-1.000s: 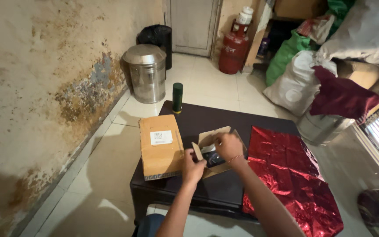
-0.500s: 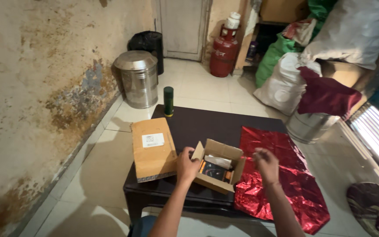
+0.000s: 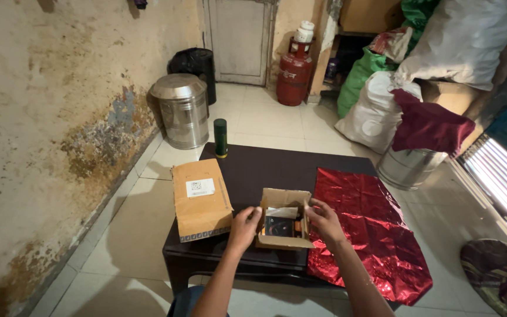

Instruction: The person places a small orange box and a white paper-wrapped item into a cardboard box, then seals the box with clear packing tape using scissors. The person handles the items one at a time and secures the box flaps with tape.

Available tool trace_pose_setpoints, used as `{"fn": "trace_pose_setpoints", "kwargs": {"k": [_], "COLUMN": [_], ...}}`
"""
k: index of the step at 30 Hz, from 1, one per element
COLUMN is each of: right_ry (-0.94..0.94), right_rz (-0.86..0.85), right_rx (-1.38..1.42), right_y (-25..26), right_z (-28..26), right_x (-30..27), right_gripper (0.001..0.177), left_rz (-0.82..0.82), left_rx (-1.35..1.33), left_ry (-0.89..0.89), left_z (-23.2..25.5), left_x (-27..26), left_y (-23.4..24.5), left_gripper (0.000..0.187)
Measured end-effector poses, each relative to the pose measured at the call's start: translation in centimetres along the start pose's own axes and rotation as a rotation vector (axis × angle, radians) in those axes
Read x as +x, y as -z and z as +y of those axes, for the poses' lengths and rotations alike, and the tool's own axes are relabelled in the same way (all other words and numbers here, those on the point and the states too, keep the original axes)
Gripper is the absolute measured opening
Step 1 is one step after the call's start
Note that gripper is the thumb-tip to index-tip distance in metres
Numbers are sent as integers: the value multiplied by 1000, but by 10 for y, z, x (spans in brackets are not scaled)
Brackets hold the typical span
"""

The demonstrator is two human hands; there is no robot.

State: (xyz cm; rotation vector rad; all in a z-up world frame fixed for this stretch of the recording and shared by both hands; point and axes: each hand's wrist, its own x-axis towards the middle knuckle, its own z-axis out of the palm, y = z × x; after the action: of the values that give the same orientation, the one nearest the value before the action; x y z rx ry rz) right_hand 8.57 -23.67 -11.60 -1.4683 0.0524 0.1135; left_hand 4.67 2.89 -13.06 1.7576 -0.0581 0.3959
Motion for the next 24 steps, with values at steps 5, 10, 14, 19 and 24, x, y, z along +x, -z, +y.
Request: {"fn": "trace_pose_setpoints", "kwargs": {"k": [5,10,14,19,24], "right_ry": [31,103,225,265,249], "right_rz": [53,61,79,169,181], "right_rx": [-225,-288,-499,-762,-767], "right_y": [-14,-21,-20,-22,-30], "right_z": [7,13,17,18,7], "right_x": [12,22,28,28,15], "right_gripper": [69,76,78,82,73], "left_rz": [-59,-70,-71,-108,-140], "left_rx": [137,300,225,158,130], "left_ry": [4,53,106,301,400], "left_z": [-7,-2,-1,7,14], "left_x": [6,18,21,22,22], "left_y": [-10,-15,-16,-16,-18], "left_gripper": [26,35,45,57,65]}}
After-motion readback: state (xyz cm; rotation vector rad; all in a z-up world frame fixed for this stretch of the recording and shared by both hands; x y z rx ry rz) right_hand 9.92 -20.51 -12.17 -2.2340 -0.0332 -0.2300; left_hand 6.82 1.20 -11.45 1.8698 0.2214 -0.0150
